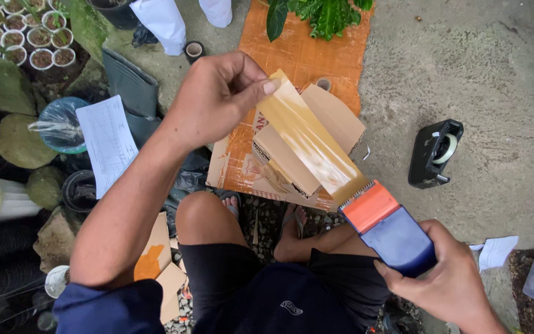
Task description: The person cuts a piece of cardboard with scissors, folds it into a small box shape, and secures the edges with packing tape. The person then tapes the box closed and places it on the ground.
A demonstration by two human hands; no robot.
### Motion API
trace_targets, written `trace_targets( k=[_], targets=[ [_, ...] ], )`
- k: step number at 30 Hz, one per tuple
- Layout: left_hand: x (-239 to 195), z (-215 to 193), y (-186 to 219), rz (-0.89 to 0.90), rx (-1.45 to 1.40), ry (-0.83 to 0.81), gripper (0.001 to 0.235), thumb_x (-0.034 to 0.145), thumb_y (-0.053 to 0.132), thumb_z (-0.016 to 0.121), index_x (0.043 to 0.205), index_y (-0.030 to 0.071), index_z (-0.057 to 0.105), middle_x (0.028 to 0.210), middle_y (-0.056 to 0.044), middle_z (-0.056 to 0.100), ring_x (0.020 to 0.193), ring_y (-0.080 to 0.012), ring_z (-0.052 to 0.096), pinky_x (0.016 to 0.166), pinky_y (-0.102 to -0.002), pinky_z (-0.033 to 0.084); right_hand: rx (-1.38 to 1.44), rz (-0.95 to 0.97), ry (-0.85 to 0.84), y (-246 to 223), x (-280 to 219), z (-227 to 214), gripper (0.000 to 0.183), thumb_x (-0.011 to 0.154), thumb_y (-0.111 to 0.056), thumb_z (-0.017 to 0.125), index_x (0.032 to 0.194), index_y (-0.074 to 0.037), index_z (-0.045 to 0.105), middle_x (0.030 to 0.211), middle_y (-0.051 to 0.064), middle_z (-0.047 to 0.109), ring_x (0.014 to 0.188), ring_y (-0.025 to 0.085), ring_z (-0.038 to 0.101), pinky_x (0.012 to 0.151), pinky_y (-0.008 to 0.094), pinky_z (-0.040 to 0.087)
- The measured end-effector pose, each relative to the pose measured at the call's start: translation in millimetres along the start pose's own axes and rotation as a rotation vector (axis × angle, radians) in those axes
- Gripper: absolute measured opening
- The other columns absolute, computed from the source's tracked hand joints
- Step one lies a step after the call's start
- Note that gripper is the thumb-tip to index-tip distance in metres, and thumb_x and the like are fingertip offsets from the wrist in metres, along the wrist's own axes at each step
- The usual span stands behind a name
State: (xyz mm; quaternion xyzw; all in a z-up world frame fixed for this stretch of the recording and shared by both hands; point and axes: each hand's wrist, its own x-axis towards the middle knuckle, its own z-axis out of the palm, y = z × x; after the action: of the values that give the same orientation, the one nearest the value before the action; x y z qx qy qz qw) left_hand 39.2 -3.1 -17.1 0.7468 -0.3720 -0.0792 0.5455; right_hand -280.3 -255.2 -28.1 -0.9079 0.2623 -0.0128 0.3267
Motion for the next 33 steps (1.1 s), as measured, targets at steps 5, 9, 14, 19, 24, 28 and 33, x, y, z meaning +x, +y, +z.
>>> trace_targets(
  k=[5,9,14,19,24,28,33],
  targets=[
    [19,8,-42,-0.138,-0.038,-0.019,0.022,0.099,0.021,0.075,0.091,0.001,0.070,0.071,0.004,0.060,0.063,-0.0029,0.050,0.054,-0.024,0.043,0.110,0.061,-0.118,-2,17,-4,0.053,0.055,-0.020,0.093,0.097,-0.003,0.066,0.074,0.007,0.074,0.067,0.010,0.066,0.066,0.030,0.056],
    [25,14,-67,-0.215,-0.072,-0.052,0.024,0.097,0.025,0.074,0.091,0.002,0.071,0.070,0.004,0.062,0.062,-0.0031,0.054,0.054,-0.024,0.044,0.083,0.074,-0.166,-7,28,-10,0.054,0.055,-0.020,0.092,0.101,-0.004,0.067,0.075,0.006,0.074,0.069,0.011,0.065,0.067,0.030,0.055],
    [19,19,-83,-0.279,-0.055,-0.065,0.025,0.096,0.025,0.075,0.089,0.002,0.070,0.069,0.003,0.061,0.060,-0.0043,0.052,0.052,-0.025,0.043,0.028,0.108,-0.200,-14,29,-11,0.053,0.056,-0.023,0.093,0.098,-0.004,0.067,0.077,0.007,0.071,0.069,0.012,0.066,0.067,0.031,0.056],
    [15,28,-98,-0.334,-0.085,-0.106,0.025,0.096,0.025,0.075,0.088,0.002,0.069,0.069,0.001,0.061,0.059,-0.0063,0.050,0.051,-0.026,0.041,-0.001,0.121,-0.216,-6,29,-1,0.051,0.056,-0.025,0.092,0.097,-0.005,0.068,0.079,0.008,0.071,0.069,0.013,0.068,0.068,0.032,0.057],
    [9,47,-117,-0.415,-0.378,-0.197,0.021,0.097,0.023,0.073,0.088,0.004,0.069,0.075,0.000,0.068,0.067,-0.0071,0.060,0.062,-0.024,0.051,0.025,0.036,-0.192,14,41,36,0.055,0.055,-0.026,0.088,0.099,-0.004,0.063,0.076,0.010,0.074,0.069,0.016,0.072,0.068,0.034,0.057],
    [6,55,-123,-0.417,-0.456,-0.223,0.019,0.098,0.020,0.072,0.087,0.005,0.066,0.078,0.001,0.067,0.070,-0.0071,0.058,0.065,-0.024,0.050,0.124,-0.016,-0.172,27,48,57,0.052,0.057,-0.031,0.087,0.096,-0.007,0.064,0.074,0.009,0.076,0.068,0.021,0.074,0.067,0.036,0.059],
    [-4,59,-122,-0.374,-0.376,-0.165,0.018,0.098,0.021,0.071,0.088,0.007,0.065,0.080,0.004,0.067,0.073,-0.0035,0.057,0.067,-0.023,0.048,-0.071,-0.003,-0.101,33,49,73,0.055,0.053,-0.039,0.089,0.093,-0.011,0.063,0.077,0.009,0.075,0.071,0.025,0.076,0.068,0.039,0.057]
  ],
)
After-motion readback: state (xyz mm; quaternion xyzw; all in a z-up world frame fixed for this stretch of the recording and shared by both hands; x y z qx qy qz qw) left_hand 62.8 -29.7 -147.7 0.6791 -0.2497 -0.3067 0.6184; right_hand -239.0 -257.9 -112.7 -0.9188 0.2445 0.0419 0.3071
